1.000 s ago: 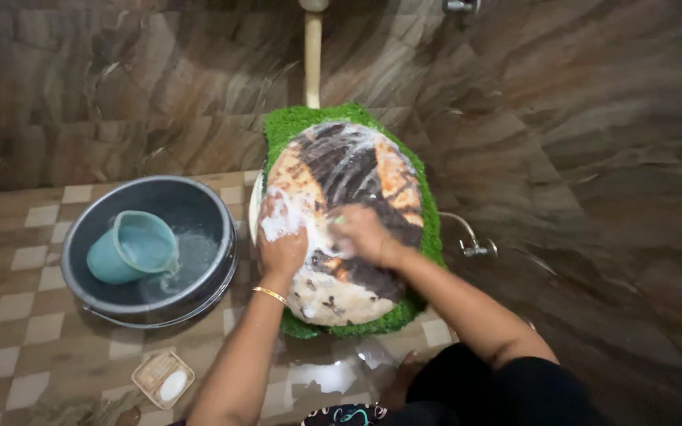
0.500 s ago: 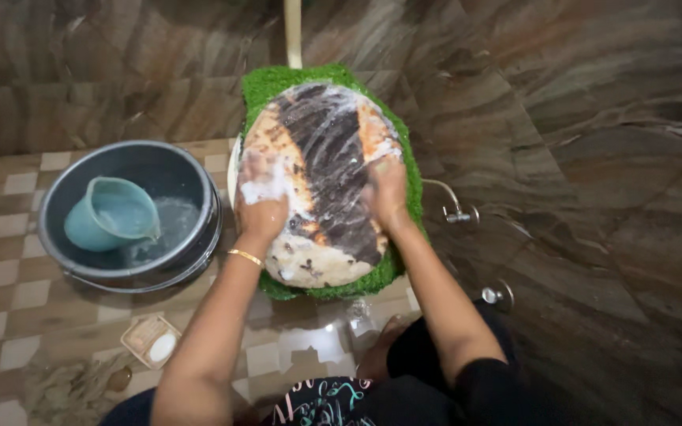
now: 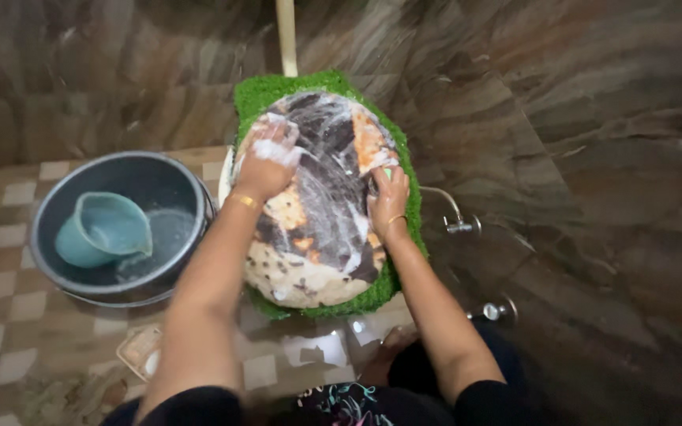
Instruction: The person pours water from a mug onto a decorated toilet seat cover and scrubs the surface with soap and their hands.
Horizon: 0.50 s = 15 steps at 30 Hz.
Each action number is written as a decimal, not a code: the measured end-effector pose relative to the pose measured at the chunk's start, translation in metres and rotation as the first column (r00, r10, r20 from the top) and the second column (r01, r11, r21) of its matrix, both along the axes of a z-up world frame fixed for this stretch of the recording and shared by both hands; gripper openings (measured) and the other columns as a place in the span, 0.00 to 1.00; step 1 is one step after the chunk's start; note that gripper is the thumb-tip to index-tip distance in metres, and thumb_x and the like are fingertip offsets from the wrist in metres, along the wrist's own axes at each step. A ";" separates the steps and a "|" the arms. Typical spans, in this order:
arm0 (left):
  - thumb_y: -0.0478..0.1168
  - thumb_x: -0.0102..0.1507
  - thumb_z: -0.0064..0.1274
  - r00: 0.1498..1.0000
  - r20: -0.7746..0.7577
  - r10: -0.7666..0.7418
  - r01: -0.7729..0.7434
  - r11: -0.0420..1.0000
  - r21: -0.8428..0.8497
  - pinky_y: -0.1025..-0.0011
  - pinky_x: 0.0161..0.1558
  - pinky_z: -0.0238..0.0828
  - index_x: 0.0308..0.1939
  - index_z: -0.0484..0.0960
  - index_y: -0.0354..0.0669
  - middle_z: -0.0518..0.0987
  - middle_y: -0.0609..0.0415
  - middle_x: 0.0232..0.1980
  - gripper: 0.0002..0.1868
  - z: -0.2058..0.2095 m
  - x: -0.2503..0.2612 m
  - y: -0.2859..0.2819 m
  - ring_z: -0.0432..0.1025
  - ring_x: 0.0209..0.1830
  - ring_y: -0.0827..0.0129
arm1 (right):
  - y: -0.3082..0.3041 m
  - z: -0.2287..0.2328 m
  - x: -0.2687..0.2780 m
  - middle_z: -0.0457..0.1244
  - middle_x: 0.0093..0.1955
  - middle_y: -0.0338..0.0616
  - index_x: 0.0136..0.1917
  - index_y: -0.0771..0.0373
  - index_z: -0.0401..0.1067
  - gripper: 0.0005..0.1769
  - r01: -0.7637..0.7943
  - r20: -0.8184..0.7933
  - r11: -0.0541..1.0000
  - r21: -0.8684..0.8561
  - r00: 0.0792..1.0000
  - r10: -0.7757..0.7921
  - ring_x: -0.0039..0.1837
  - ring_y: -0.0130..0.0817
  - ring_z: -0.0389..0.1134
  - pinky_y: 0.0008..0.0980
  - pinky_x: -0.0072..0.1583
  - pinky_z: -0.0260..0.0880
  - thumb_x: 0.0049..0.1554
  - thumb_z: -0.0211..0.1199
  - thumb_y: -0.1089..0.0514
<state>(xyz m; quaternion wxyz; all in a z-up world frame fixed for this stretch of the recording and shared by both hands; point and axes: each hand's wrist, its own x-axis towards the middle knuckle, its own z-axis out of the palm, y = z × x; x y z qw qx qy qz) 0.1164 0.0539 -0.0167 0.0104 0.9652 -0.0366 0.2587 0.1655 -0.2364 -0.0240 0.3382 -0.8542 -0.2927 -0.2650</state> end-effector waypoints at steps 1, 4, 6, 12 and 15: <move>0.52 0.67 0.46 1.000 -0.028 0.005 -0.004 0.999 0.033 0.49 0.73 0.50 0.71 0.70 0.41 0.66 0.37 0.76 0.31 -0.002 -0.024 -0.009 0.58 0.77 0.46 | -0.001 0.000 -0.001 0.60 0.57 0.58 0.56 0.58 0.73 0.29 -0.007 -0.019 1.000 0.011 1.000 0.008 0.60 0.59 0.60 0.52 0.60 0.61 0.41 0.62 0.73; 0.54 0.68 0.46 0.977 -0.041 -0.209 0.195 0.955 -0.225 0.49 0.72 0.48 0.75 0.67 0.42 0.64 0.43 0.78 0.34 0.006 -0.112 -0.064 0.57 0.77 0.49 | 0.001 0.005 -0.001 0.60 0.58 0.57 0.55 0.58 0.72 0.27 0.002 -0.039 0.999 0.050 0.999 0.000 0.61 0.58 0.61 0.51 0.62 0.62 0.42 0.62 0.74; 0.57 0.65 0.46 0.949 -0.021 -0.313 0.287 0.894 -0.344 0.48 0.72 0.47 0.74 0.67 0.43 0.63 0.45 0.78 0.36 0.016 -0.144 -0.104 0.57 0.76 0.49 | 0.002 0.006 -0.002 0.60 0.57 0.56 0.56 0.59 0.71 0.24 -0.006 -0.028 0.994 0.110 1.000 0.009 0.62 0.57 0.61 0.50 0.63 0.62 0.46 0.63 0.73; 0.48 0.68 0.45 0.912 -0.220 -0.346 0.319 0.936 -0.149 0.47 0.78 0.52 0.67 0.72 0.44 0.74 0.50 0.69 0.24 -0.008 0.032 -0.097 0.67 0.71 0.57 | -0.005 0.006 -0.007 0.58 0.56 0.54 0.60 0.62 0.68 0.20 -0.032 -0.063 0.940 0.339 0.996 0.056 0.61 0.52 0.60 0.46 0.64 0.61 0.55 0.69 0.65; 0.40 0.60 0.45 0.971 -0.143 -0.191 0.175 0.977 -0.120 0.46 0.68 0.55 0.68 0.74 0.49 0.70 0.42 0.74 0.30 -0.005 0.113 -0.033 0.63 0.70 0.47 | -0.001 0.008 -0.008 0.58 0.54 0.53 0.58 0.62 0.70 0.23 -0.002 -0.087 0.958 0.286 0.996 0.028 0.59 0.51 0.60 0.45 0.62 0.62 0.50 0.74 0.62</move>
